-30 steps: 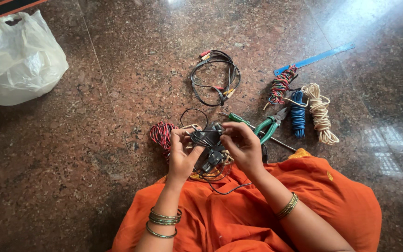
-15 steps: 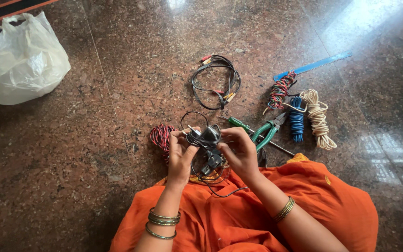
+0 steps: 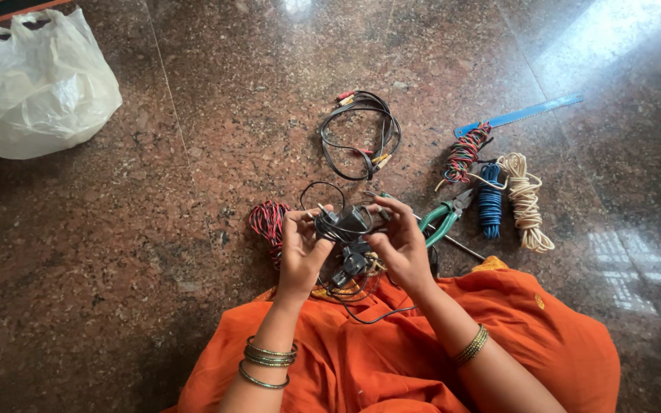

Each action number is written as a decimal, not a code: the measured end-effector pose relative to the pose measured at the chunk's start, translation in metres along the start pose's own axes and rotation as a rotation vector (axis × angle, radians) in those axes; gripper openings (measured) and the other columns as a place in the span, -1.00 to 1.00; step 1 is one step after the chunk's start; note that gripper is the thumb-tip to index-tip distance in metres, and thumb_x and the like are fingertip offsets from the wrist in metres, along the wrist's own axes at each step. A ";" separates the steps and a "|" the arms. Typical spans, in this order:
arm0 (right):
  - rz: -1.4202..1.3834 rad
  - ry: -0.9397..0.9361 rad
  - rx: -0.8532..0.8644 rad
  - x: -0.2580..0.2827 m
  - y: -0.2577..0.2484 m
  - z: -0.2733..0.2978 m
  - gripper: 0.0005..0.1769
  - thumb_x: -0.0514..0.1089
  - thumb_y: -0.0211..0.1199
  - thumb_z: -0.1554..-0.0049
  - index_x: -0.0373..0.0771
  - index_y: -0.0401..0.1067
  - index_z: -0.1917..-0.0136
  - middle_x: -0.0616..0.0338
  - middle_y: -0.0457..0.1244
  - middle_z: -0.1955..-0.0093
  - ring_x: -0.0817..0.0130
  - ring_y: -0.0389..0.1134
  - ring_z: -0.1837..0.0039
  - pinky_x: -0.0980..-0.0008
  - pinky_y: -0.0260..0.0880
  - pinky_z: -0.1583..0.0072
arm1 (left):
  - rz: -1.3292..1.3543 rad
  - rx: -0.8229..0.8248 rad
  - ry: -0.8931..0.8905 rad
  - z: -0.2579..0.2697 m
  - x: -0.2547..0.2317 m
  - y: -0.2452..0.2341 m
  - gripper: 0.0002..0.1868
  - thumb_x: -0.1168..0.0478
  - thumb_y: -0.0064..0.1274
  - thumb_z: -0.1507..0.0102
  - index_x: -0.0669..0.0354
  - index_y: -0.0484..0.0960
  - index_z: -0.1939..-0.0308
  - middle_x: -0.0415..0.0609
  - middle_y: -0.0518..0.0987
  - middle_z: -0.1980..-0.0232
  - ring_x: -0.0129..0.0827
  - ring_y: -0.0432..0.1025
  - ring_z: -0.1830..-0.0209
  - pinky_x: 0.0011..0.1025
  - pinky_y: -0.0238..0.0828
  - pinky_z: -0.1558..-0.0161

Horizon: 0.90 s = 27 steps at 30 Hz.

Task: The person sits on the floor and handles a black electrical plug, opening it to adjust internal wires. They use pliers and a soldering iron to manipulate the wires, then reassemble the plug. The person also handles a bundle of red and black wires and a power adapter, organizing them on the floor.

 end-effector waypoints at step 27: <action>0.483 0.136 -0.670 -0.120 -0.202 -0.030 -0.08 -0.28 0.29 -0.09 -0.24 -0.10 -0.60 -0.12 -0.03 -0.51 0.07 0.12 -0.44 0.12 0.18 -0.38 | -0.395 -0.284 0.135 -0.026 -0.017 -0.068 -0.86 0.30 0.06 -0.41 0.23 0.51 -0.04 -0.17 0.57 0.10 -0.61 0.48 0.22 -0.58 0.49 0.18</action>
Point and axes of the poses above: each hand's wrist, its own z-axis away from the middle knuckle, its own y-axis out of the palm, x = y × z, the point moved 6 cm from there along -z, towards the middle knuckle
